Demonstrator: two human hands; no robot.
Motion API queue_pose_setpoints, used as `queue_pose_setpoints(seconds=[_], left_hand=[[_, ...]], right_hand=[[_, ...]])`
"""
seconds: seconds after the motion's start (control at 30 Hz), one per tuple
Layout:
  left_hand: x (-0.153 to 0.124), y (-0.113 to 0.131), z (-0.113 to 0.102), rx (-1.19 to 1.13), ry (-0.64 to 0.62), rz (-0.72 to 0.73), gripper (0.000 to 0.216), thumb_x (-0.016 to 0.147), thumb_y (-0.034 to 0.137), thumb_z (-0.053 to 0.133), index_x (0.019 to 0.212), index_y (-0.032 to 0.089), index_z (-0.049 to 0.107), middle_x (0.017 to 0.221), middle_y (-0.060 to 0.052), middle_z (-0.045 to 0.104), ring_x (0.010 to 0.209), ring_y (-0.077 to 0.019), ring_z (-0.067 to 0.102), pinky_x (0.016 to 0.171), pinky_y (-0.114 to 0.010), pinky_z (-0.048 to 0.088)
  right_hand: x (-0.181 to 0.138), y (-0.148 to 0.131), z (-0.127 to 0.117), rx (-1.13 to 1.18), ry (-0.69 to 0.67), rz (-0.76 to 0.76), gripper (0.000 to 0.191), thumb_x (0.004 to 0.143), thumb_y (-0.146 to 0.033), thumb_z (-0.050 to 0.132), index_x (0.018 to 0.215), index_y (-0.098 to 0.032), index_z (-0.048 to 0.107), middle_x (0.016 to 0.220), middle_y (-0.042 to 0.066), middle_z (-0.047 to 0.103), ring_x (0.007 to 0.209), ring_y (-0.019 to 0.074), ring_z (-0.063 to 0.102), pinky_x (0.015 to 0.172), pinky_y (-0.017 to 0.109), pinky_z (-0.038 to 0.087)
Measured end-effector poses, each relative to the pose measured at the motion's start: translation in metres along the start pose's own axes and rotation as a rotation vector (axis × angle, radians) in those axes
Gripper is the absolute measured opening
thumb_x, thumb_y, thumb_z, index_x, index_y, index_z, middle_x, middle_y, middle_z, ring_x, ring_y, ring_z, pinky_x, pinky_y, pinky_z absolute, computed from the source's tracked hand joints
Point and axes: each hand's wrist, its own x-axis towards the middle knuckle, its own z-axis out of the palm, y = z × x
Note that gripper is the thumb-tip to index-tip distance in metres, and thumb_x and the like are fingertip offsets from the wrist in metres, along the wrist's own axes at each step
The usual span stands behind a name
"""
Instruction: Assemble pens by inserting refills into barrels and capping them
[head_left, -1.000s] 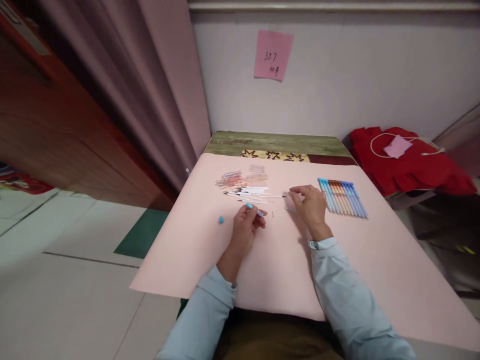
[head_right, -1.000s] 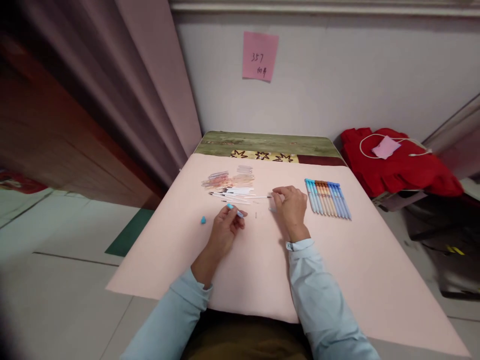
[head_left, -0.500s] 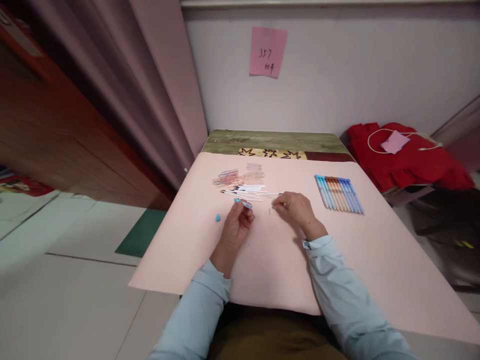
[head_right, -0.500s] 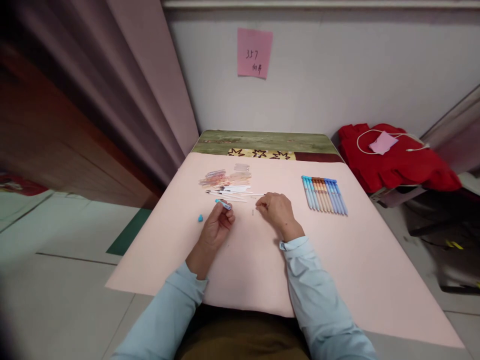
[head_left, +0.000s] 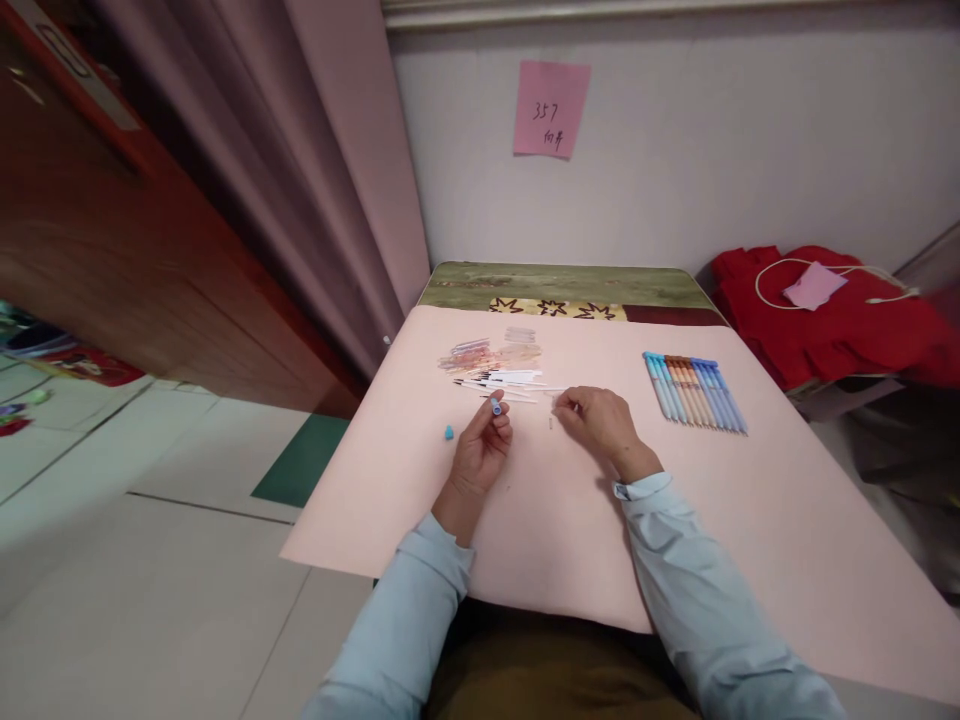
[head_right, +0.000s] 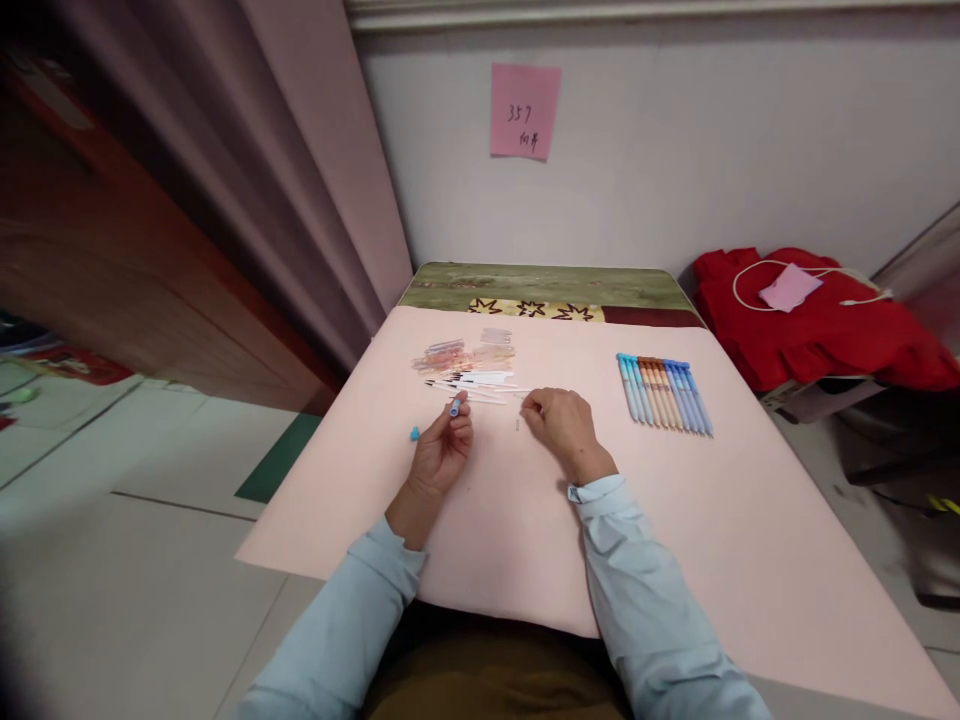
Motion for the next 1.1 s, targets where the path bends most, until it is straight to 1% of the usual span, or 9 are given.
queue_pose_setpoints(seconds=[0.1,0.2,0.37,0.47,0.6,0.8,0.9,1.0,1.1], left_hand=[[-0.001,0.001,0.002,-0.027,0.038,0.003,0.012,0.09,0.008,0.06,0.1,0.012,0.065,0.083,-0.002,0.06,0.059,-0.0011,0.055,0.056,-0.009,0.049],[-0.001,0.002,0.004,-0.027,0.062,0.002,0.009,0.089,0.008,0.062,0.098,0.011,0.065,0.082,-0.001,0.06,0.059,-0.0007,0.055,0.056,-0.008,0.049],[-0.001,0.001,0.004,-0.021,0.046,-0.003,0.014,0.088,0.009,0.065,0.102,0.012,0.066,0.083,-0.001,0.061,0.06,-0.0008,0.055,0.058,-0.008,0.049],[0.001,0.0,0.001,0.003,0.031,0.001,0.016,0.087,0.01,0.066,0.103,0.012,0.066,0.083,-0.001,0.061,0.06,-0.0011,0.055,0.057,-0.009,0.05],[0.003,0.0,-0.003,0.0,0.011,-0.001,0.013,0.088,0.011,0.065,0.101,0.012,0.066,0.082,-0.001,0.061,0.058,-0.0012,0.054,0.055,-0.01,0.049],[0.002,0.0,-0.002,0.015,0.012,0.0,0.015,0.087,0.012,0.066,0.103,0.012,0.066,0.081,-0.001,0.062,0.059,-0.0014,0.055,0.056,-0.01,0.049],[0.002,-0.001,-0.002,0.044,0.0,0.004,0.018,0.085,0.014,0.069,0.103,0.013,0.066,0.082,-0.001,0.062,0.06,-0.0024,0.057,0.057,-0.011,0.05],[0.003,-0.004,-0.003,0.137,0.007,0.049,0.018,0.08,0.016,0.075,0.096,0.015,0.065,0.081,-0.001,0.064,0.061,-0.0036,0.058,0.057,-0.013,0.05],[0.005,-0.009,-0.002,0.288,-0.019,0.142,0.024,0.074,0.02,0.081,0.088,0.016,0.062,0.078,0.0,0.066,0.059,-0.005,0.058,0.057,-0.016,0.049]], right_hand=[[0.001,0.002,0.001,0.077,0.083,0.04,0.018,0.085,-0.028,0.056,0.087,-0.025,0.074,0.081,0.001,0.075,0.073,0.0185,0.065,0.063,0.027,0.037],[0.002,0.005,0.004,0.138,0.153,0.038,0.017,0.084,-0.03,0.057,0.087,-0.025,0.073,0.079,0.001,0.074,0.07,0.0181,0.064,0.063,0.027,0.038],[0.002,0.007,0.007,0.156,0.184,0.028,0.021,0.082,-0.027,0.056,0.093,-0.025,0.074,0.082,0.001,0.075,0.072,0.0182,0.064,0.067,0.028,0.041],[0.002,0.006,0.006,0.155,0.173,0.031,0.024,0.084,-0.026,0.055,0.096,-0.026,0.075,0.085,0.001,0.076,0.074,0.0182,0.065,0.068,0.028,0.042],[0.002,0.005,0.003,0.144,0.127,0.035,0.019,0.085,-0.028,0.058,0.09,-0.026,0.076,0.084,0.0,0.076,0.075,0.0179,0.065,0.065,0.027,0.04],[0.001,0.0,0.003,0.004,0.01,0.049,0.015,0.083,-0.033,0.065,0.082,-0.028,0.078,0.081,0.002,0.076,0.074,0.0197,0.066,0.062,0.028,0.036],[0.001,0.0,0.004,-0.011,-0.008,0.043,0.014,0.082,-0.034,0.066,0.083,-0.029,0.079,0.082,0.002,0.076,0.075,0.0205,0.066,0.062,0.029,0.037],[0.001,-0.002,0.003,0.168,0.048,0.045,0.017,0.084,-0.038,0.065,0.085,-0.026,0.077,0.082,0.002,0.075,0.074,0.0196,0.065,0.065,0.029,0.04],[0.0,-0.008,0.003,0.601,0.053,0.063,0.029,0.089,-0.046,0.06,0.086,-0.021,0.073,0.075,0.003,0.072,0.066,0.0168,0.062,0.062,0.028,0.043]])
